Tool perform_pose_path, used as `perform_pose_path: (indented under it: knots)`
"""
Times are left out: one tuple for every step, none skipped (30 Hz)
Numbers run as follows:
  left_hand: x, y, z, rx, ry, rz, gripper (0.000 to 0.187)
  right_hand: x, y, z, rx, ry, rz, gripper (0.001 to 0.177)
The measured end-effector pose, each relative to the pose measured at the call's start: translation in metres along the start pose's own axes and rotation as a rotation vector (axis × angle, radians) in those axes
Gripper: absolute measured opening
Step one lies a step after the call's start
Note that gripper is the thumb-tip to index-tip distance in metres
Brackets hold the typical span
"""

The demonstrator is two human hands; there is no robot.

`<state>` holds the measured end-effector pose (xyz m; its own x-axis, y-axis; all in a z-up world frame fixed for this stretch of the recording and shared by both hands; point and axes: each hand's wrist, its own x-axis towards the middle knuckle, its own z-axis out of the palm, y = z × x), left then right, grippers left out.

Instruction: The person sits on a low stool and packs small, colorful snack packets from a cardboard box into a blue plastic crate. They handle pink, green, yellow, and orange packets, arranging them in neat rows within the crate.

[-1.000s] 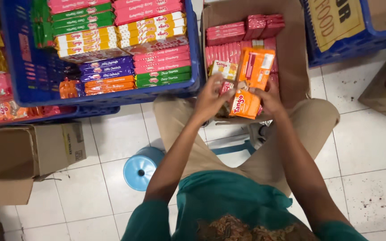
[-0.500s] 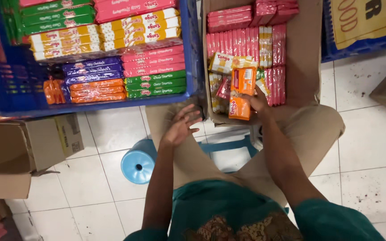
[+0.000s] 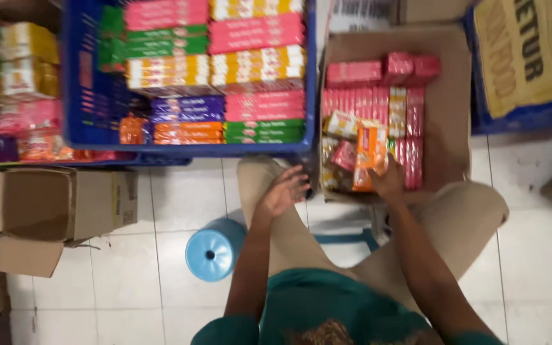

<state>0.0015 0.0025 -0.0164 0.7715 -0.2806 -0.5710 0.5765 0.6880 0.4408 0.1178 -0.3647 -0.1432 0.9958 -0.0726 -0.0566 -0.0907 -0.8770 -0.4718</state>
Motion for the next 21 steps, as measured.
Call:
perform_pose_path:
  knots:
    - [-0.006, 0.003, 0.007, 0.004, -0.007, 0.028, 0.054, -0.002, -0.024, -0.025, 0.008, 0.014, -0.024, 0.09]
    - [-0.012, 0.006, 0.013, -0.012, 0.04, 0.058, 0.052, -0.005, -0.048, -0.049, 0.071, 0.002, -0.072, 0.082]
    - [-0.018, 0.006, 0.02, -0.032, 0.086, 0.086, 0.05, -0.01, -0.068, -0.074, 0.132, -0.014, -0.122, 0.074]
    - [-0.017, 0.004, 0.017, -0.031, 0.08, 0.114, 0.05, -0.011, -0.094, -0.089, 0.137, -0.003, -0.147, 0.074]
    - [-0.016, 0.001, 0.013, -0.01, 0.09, 0.124, 0.048, -0.016, -0.117, -0.104, 0.201, -0.031, -0.108, 0.07]
    - [-0.015, -0.002, 0.01, 0.012, 0.101, 0.134, 0.045, -0.022, -0.14, -0.119, 0.264, -0.061, -0.068, 0.066]
    - [-0.018, -0.007, 0.013, 0.007, 0.097, 0.153, 0.045, -0.021, -0.167, -0.137, 0.264, -0.057, -0.088, 0.066]
    - [-0.019, -0.011, 0.016, 0.016, 0.134, 0.218, 0.04, -0.022, -0.194, -0.155, 0.343, -0.007, -0.172, 0.061]
    - [-0.02, -0.011, 0.017, 0.029, 0.171, 0.286, 0.036, -0.021, -0.223, -0.171, 0.428, 0.045, -0.257, 0.057]
    - [-0.014, -0.01, 0.017, 0.03, 0.167, 0.308, 0.036, -0.014, -0.241, -0.178, 0.433, 0.052, -0.278, 0.057]
    - [-0.013, -0.01, 0.014, 0.079, 0.135, 0.367, 0.035, -0.011, -0.26, -0.183, 0.483, 0.118, -0.387, 0.051]
    - [-0.011, -0.009, 0.011, 0.129, 0.104, 0.426, 0.034, -0.008, -0.278, -0.188, 0.533, 0.185, -0.495, 0.045]
    - [-0.024, 0.016, 0.029, 0.131, 0.102, 0.437, 0.034, -0.005, -0.299, -0.188, 0.537, 0.189, -0.505, 0.045]
    - [-0.037, 0.041, 0.047, 0.305, 0.119, 0.582, 0.028, -0.002, -0.32, -0.188, 0.522, 0.185, -0.654, 0.036]
    - [-0.052, 0.062, 0.064, 0.477, 0.137, 0.719, 0.023, -0.002, -0.338, -0.188, 0.501, 0.178, -0.798, 0.027]
    - [-0.056, 0.096, 0.078, 0.477, 0.138, 0.725, 0.023, -0.001, -0.348, -0.174, 0.502, 0.18, -0.803, 0.027]
    - [-0.061, 0.128, 0.093, 0.665, 0.224, 0.891, 0.011, 0.001, -0.358, -0.161, 0.356, 0.16, -0.887, 0.029]
    - [-0.065, 0.161, 0.108, 0.853, 0.313, 1.055, 0.001, 0.003, -0.367, -0.148, 0.209, 0.139, -0.968, 0.031]
    - [-0.064, 0.185, 0.114, 0.853, 0.308, 1.067, 0.001, -0.003, -0.374, -0.151, 0.207, 0.15, -0.975, 0.031]
    - [-0.063, 0.209, 0.121, 1.021, 0.392, 1.171, 0.015, -0.009, -0.38, -0.153, 0.042, 0.225, -0.944, 0.018]
    - [-0.062, 0.233, 0.129, 1.189, 0.478, 1.273, 0.03, -0.014, -0.387, -0.155, -0.122, 0.301, -0.907, 0.019]
